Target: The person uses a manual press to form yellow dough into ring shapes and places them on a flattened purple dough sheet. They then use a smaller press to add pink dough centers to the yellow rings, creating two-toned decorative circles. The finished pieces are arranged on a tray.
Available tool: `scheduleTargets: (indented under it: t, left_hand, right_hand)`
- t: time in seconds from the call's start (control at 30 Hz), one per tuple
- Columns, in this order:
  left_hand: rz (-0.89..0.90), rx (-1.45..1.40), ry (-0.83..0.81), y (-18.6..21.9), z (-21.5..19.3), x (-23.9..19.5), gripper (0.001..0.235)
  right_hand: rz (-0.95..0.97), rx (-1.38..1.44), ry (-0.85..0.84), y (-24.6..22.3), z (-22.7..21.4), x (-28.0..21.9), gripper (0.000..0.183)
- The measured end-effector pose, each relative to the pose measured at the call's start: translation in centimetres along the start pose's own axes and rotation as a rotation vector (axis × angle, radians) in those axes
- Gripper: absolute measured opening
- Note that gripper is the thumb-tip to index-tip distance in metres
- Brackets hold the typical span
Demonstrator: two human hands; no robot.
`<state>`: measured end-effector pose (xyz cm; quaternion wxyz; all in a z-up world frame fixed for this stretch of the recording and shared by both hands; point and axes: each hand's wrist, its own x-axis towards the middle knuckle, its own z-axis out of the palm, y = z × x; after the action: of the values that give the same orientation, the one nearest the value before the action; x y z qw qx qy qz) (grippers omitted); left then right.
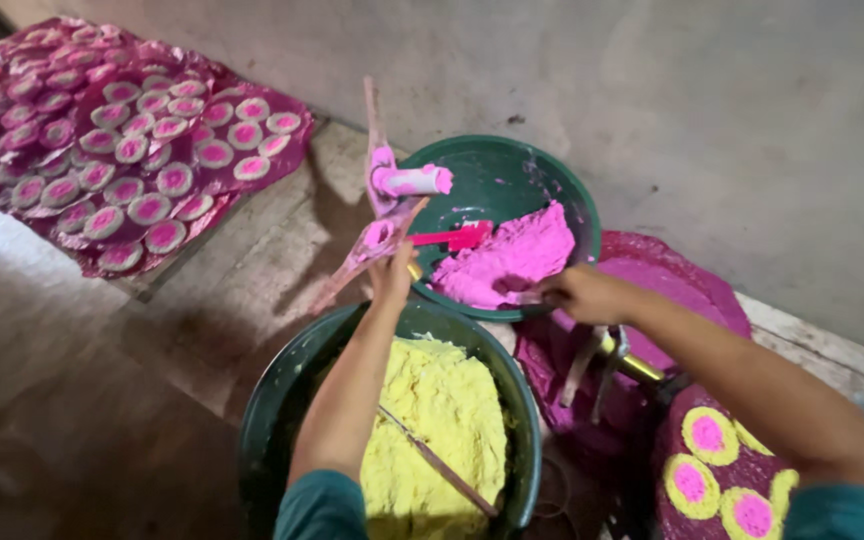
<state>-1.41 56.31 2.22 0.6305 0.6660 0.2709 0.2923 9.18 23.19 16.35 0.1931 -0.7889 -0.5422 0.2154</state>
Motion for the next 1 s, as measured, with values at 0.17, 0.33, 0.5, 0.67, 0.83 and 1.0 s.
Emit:
scheduleTargets:
  t: [0.17, 0.33, 0.5, 0.67, 0.83, 1.0]
  left_hand:
    - [0.425, 0.673, 0.010, 9.4, -2.0, -7.1, 0.034]
    - [0.947, 0.780, -0.241, 17.8, -3.4, -17.8, 0.069]
    - [0.500, 0.688, -0.377, 19.7, -6.0, -24.0, 0.067]
    - [0.403, 0.704, -0.552, 17.9, -7.0, -28.9, 0.039]
    - [0.096, 0.897, -0.481, 17.1, -12.1, -30.6, 0.032]
    - [0.494, 0.851, -0.283, 17.1, -12.2, -30.7, 0.037]
  right_hand:
    - [0.118, 0.327, 0.002, -1.9, -6.0, -8.3, 0.033]
    - [-0.033, 0.432, -0.110, -9.8, -7.9, -10.4, 0.033]
    - [0.118, -0.726, -0.055, -20.3, -6.7, -10.7, 0.030]
    - [-0.346, -1.011, 0.016, -26.3, 3.0, -11.2, 0.028]
    - [-0.198, -0.899, 0.043, -28.6, 0.2, -16.8, 0.035]
    - [-0.253, -0.954, 0.002, -31.2, 0.2, -16.4, 0.039]
